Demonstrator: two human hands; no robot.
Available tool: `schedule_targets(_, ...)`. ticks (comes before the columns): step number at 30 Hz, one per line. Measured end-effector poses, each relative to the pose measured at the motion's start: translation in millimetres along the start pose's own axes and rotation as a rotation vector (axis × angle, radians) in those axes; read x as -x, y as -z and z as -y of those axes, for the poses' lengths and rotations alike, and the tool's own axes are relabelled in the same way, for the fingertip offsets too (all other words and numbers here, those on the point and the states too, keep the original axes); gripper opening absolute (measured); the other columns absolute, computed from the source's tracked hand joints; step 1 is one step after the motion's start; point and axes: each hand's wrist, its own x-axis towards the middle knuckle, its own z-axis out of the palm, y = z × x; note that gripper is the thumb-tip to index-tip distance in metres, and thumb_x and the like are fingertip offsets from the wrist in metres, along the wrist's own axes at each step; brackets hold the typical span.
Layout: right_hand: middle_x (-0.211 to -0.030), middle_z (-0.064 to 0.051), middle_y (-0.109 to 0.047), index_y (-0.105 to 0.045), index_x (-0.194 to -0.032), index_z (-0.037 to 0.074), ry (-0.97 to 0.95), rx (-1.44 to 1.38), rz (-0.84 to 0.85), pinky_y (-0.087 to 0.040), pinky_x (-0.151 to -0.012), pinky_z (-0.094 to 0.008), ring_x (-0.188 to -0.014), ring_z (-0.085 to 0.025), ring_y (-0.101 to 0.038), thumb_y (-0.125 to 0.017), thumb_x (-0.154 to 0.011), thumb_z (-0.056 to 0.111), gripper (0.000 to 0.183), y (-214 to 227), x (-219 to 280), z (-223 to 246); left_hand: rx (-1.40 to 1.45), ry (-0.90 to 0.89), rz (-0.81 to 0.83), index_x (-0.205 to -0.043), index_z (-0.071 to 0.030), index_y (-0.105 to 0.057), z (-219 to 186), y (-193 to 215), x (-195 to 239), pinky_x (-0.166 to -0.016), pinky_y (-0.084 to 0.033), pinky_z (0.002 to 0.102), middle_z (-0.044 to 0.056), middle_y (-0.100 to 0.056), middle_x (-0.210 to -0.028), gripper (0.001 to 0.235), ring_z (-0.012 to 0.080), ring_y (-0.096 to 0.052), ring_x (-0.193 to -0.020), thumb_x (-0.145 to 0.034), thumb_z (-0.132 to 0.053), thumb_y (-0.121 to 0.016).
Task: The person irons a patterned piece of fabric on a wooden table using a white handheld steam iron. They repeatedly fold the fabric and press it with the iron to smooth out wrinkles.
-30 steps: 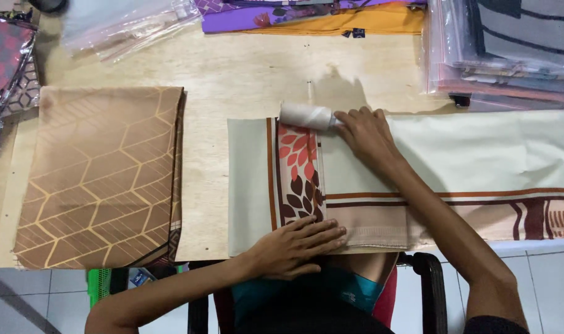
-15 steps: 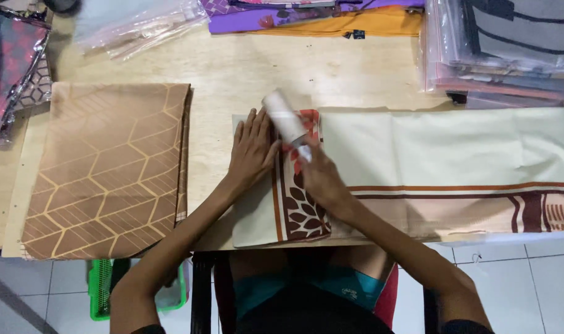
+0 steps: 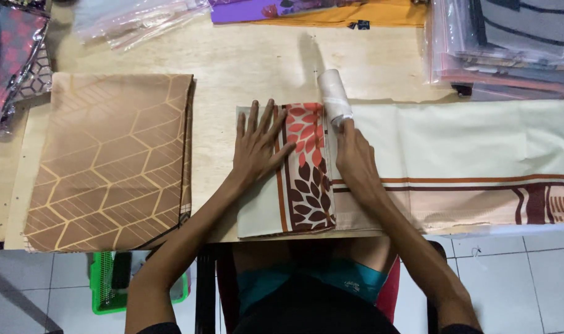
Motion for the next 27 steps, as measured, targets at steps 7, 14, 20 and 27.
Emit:
schedule_targets(7, -0.116, -0.034, -0.062, -0.033, -0.121, 0.008, 0.091, -0.331, -0.015, -0.048, -0.094, -0.074, -0.117, -0.060, -0.059, -0.045, -0.106, 0.008, 0.018, 31.0, 51.5, -0.7, 0.174, -0.384, -0.066, -0.145, -0.015, -0.046, -31.5, 14.7, 23.0, -0.101, -0.036, 0.062, 0.018, -0.038, -0.147, 0.084, 0.0454, -0.036, -0.137, -0.083, -0.066, -0.069)
schedule_targets(14, -0.079, -0.009, -0.052, -0.030, -0.130, 0.006, 0.015, -0.491, -0.198, -0.044, -0.049, -0.031, -0.057, -0.017, -0.053, -0.041, -0.108, 0.004, 0.024, 39.5, 83.2, -66.6, 0.141, -0.770, 0.057, -0.129, -0.019, -0.057, -89.4, -19.7, 85.4, -0.070, -0.043, 0.042, 0.013, -0.050, -0.113, 0.051, 0.0363, -0.054, -0.101, -0.096, -0.057, -0.056)
schedule_targets(20, -0.073, -0.005, -0.041, -0.031, -0.128, 0.005, -0.050, -0.706, -0.250, -0.035, -0.040, -0.022, -0.049, -0.010, -0.041, -0.031, -0.109, 0.004, 0.019, 45.0, 114.0, -53.5, 0.226, -0.854, 0.056, -0.119, -0.012, -0.058, -86.3, -53.5, 83.9, -0.070, -0.044, 0.040, 0.014, -0.056, -0.106, 0.020, 0.0355, -0.058, -0.096, -0.107, -0.021, -0.046)
schedule_targets(27, -0.074, -0.003, -0.037, -0.030, -0.128, 0.009, -0.067, -0.916, -0.298, -0.033, -0.037, -0.018, -0.048, -0.008, -0.039, -0.032, -0.108, 0.006, 0.020, 25.3, 130.3, -41.2, 0.271, -0.911, 0.116, -0.104, -0.004, -0.058, -102.7, -40.0, 80.6, -0.068, -0.048, 0.041, 0.016, -0.055, -0.090, 0.013, 0.0348, -0.058, -0.081, -0.100, -0.009, -0.047)
